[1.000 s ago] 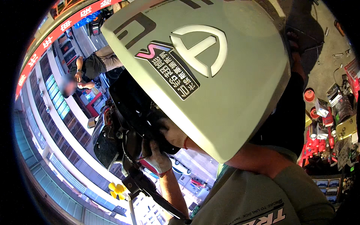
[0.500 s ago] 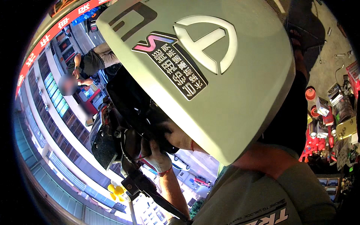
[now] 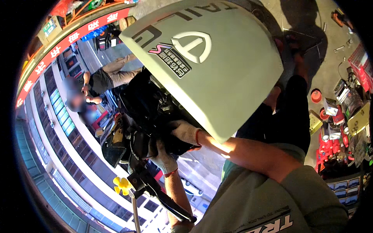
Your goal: The person works on the dashboard and upper frame of a motorcycle, using a screwdriver to tighten components and manipulating wires and connectors by hand inside the front panel.
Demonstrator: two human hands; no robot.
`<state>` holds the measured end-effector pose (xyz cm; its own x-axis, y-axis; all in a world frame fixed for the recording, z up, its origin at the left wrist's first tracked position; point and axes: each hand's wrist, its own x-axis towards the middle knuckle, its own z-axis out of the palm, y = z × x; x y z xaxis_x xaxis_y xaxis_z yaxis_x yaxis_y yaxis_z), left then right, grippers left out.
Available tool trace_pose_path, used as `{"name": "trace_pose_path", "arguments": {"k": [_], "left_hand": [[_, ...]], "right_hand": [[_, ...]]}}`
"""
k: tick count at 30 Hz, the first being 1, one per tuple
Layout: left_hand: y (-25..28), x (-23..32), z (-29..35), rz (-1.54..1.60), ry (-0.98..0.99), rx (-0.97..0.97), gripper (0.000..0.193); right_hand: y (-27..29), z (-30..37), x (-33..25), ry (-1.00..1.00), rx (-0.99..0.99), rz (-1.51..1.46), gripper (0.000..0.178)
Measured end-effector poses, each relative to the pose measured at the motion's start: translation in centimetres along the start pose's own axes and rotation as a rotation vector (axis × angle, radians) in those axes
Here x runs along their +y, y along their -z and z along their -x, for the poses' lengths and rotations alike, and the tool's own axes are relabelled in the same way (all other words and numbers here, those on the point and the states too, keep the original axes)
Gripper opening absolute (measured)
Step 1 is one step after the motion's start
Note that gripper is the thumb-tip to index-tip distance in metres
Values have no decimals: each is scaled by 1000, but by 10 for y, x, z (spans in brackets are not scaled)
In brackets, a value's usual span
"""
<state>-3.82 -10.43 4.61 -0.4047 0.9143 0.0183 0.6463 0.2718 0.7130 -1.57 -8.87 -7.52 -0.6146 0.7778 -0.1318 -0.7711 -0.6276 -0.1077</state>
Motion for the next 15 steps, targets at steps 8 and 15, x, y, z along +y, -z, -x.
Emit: {"name": "trace_pose_path", "arguments": {"k": [8,15], "left_hand": [[24,-19,-4,173,23,-42,36],[51,-24,9,32,100,-81,18]], "right_hand": [[7,-1,17,83,-9,66,32],[21,-18,45,192,128,280,31]]}}
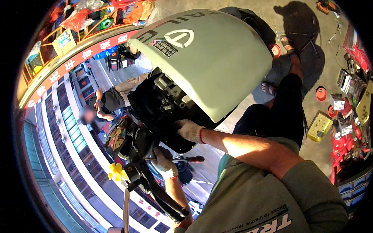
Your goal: The person works on the dashboard and upper frame of a motorcycle, using a screwdriver to tighten components and manipulating wires and connectors by hand inside the front panel.
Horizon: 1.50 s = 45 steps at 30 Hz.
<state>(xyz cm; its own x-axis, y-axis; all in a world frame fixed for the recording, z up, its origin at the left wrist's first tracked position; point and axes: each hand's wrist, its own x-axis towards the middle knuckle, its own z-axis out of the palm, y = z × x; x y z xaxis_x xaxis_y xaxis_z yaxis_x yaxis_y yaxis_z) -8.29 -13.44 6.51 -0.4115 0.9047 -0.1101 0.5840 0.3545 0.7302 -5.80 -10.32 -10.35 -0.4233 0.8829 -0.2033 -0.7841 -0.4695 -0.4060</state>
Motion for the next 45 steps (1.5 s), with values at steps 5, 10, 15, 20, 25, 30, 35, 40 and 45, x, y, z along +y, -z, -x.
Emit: {"name": "trace_pose_path", "arguments": {"k": [5,10,15,20,25,30,35,40,45], "left_hand": [[14,-24,13,-24,47,8,20],[10,-18,23,-39,-1,-174,21],[-2,-11,31,24,37,-166,49],[-2,-8,26,-52,96,-205,47],[-9,-12,22,-71,-11,-202,33],[-7,-6,22,-99,90,-215,45],[-4,-8,21,-69,78,-229,45],[-10,-2,20,-20,130,-217,47],[-10,-4,21,58,136,-228,51]], "right_hand": [[-4,1,-1,46,63,219,36],[-4,-4,0,51,-9,135,36],[-15,1,-15,82,32,89,39],[-20,15,-46,143,58,332,37],[-21,17,-49,151,123,512,39],[-24,12,-48,135,131,454,40],[-23,14,-55,119,97,418,35],[-17,-6,-46,19,-41,121,34],[-20,6,-68,62,168,258,32]]}}
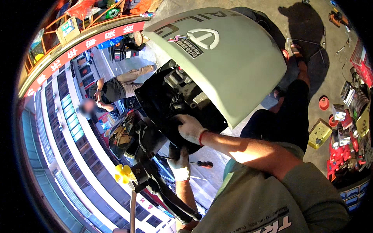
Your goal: The person works on the dashboard and upper frame of a motorcycle, using a screwdriver to tighten components and manipulating wires and connectors by hand inside the front panel.
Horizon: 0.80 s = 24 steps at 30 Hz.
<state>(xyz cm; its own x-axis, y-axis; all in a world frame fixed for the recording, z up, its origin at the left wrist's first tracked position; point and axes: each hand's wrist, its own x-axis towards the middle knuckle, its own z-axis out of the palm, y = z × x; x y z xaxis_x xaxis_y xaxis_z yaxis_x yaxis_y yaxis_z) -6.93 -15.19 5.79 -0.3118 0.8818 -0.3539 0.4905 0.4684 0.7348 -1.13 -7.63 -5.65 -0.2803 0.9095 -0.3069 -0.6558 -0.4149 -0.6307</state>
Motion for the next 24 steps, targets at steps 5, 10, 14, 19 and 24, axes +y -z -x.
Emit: {"name": "trace_pose_path", "arguments": {"k": [5,10,14,19,24], "left_hand": [[4,-2,3,-19,100,23,53],[-4,4,-1,-14,2,-11,49],[9,2,-3,-55,12,-77,51],[1,5,-3,9,-35,-18,50],[2,3,-6,-16,-61,-27,49]], "right_hand": [[3,-7,-45,156,173,-166,22],[-22,-64,-73,55,277,11,35],[-32,-103,-95,-326,61,271,60],[-49,-162,-70,-238,-305,953,38],[-35,-191,-26,-63,-515,770,27]]}}
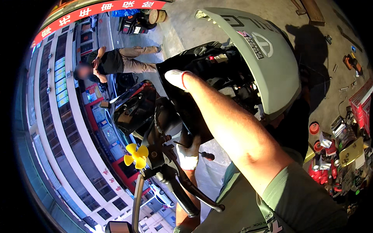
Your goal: The person works on the dashboard and upper frame of a motorcycle, using a screwdriver to tighten components and manipulating wires and connectors by hand inside the front panel.
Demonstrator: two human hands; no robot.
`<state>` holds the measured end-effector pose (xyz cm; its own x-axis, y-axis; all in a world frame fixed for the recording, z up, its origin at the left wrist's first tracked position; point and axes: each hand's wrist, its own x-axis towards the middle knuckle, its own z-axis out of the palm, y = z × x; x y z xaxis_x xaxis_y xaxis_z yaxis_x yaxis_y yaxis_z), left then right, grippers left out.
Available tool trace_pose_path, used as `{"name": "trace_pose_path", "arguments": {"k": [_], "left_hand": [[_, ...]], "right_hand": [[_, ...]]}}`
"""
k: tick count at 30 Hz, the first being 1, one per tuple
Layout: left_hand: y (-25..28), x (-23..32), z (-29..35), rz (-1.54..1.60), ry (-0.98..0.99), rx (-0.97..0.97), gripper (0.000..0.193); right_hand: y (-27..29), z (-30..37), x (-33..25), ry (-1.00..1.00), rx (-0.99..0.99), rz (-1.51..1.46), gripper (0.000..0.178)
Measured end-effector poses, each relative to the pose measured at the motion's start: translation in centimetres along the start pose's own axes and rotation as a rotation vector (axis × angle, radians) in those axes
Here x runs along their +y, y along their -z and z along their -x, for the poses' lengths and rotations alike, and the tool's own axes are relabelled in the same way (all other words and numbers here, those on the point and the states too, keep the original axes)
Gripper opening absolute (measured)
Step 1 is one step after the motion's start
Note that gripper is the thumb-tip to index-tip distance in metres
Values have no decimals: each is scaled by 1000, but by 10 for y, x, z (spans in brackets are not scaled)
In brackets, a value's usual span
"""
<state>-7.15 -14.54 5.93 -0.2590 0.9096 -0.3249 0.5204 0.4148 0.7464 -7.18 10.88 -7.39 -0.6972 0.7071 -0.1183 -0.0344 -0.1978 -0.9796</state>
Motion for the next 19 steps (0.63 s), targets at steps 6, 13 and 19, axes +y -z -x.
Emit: {"name": "trace_pose_path", "arguments": {"k": [6,13,19], "left_hand": [[-1,0,4,40,6,36,52],[0,-1,7,3,84,73,51],[-3,-1,2,27,-12,-12,56]], "right_hand": [[12,43,-29,-249,-94,-492,60],[25,71,-44,-194,-114,-587,65],[14,79,-31,-244,109,-732,73]]}}
